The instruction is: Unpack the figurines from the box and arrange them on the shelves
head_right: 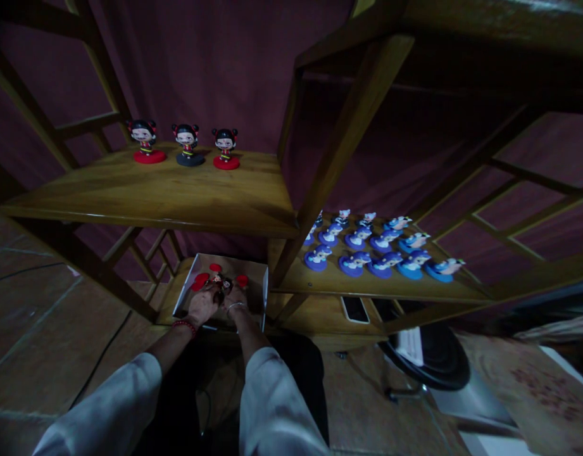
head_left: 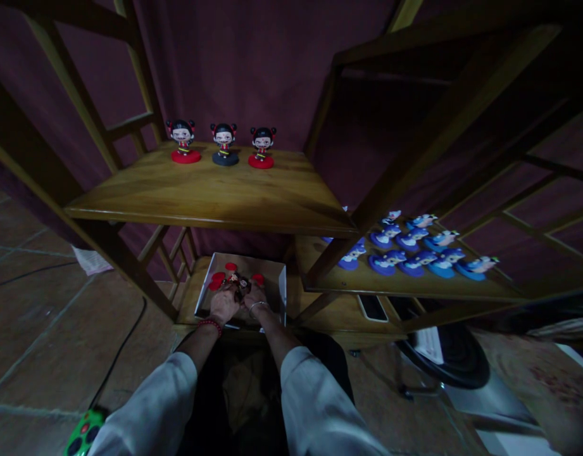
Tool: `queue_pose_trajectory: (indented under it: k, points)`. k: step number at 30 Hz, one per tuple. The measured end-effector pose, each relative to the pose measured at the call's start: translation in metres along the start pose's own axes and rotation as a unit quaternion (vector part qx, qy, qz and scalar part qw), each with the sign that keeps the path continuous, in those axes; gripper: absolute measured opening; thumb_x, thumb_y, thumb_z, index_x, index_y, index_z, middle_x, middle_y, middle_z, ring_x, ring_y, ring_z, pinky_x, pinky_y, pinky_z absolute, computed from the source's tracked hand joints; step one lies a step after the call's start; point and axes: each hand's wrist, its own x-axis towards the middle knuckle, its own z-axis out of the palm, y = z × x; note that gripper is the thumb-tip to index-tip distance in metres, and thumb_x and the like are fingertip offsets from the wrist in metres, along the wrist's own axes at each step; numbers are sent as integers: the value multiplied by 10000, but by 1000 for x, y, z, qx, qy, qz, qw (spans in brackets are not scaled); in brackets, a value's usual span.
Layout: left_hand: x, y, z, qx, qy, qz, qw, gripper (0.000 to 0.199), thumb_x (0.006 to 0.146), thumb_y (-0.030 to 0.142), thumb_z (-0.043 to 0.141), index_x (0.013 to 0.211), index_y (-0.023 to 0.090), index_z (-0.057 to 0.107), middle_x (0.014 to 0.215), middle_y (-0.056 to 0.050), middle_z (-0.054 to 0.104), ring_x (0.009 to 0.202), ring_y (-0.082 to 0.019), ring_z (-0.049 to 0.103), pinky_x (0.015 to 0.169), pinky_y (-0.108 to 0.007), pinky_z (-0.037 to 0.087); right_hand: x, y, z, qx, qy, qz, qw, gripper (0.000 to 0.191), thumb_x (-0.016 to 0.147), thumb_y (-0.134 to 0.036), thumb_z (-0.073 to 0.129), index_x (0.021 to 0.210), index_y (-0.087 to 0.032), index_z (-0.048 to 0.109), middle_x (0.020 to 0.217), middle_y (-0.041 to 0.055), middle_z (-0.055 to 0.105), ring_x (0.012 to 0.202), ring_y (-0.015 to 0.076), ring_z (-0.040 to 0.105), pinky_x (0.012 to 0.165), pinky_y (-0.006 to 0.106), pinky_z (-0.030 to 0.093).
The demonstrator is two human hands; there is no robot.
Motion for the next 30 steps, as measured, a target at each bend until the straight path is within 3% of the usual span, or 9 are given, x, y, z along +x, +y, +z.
queue_pose_trajectory:
  k: [5,14,18,25,30]
  points:
    - [-1,0,1,-8,4,15,1000,286,756,154,430,983,188,602,1089,-72,604,1040,-180,526,875,-281,408,-7,-5,-6,67,-7,46,997,372,858,-202,372,1227,-185,412,809,60,657,504,113,606,495,207,468]
    - [-2,2,2,-23,18,51,998,339,717,94,439,966,202,642,1043,-50,634,1052,-163,514,942,-264,378,-24,-8,-16,91,21,35,995,289,844,-186,390,1122,-230,453,696,-3,616,466,109,576,422,200,457]
    - [-2,3,1,-37,7,48,998,382,716,93,448,1026,216,635,1142,-40,597,1104,-152,490,990,-263,343,-27,-4,-17,85,16,24,996,261,853,-239,404,1107,-248,465,775,1,640,485,105,591,437,198,460]
    - [-8,9,3,-23,-33,77,996,417,734,128,467,1135,166,576,1256,-80,524,1186,-160,433,1046,-285,277,-34,-4,-22,-45,68,-22,996,297,808,-203,480,1099,-254,505,983,6,652,862,135,624,723,204,461]
    - [-13,10,0,-10,-50,99,994,433,737,120,457,1150,190,564,1285,-56,502,1194,-158,427,1049,-285,272,-39,-3,-29,-70,78,-34,994,308,776,-142,488,1079,-179,524,982,59,653,923,156,608,787,215,431]
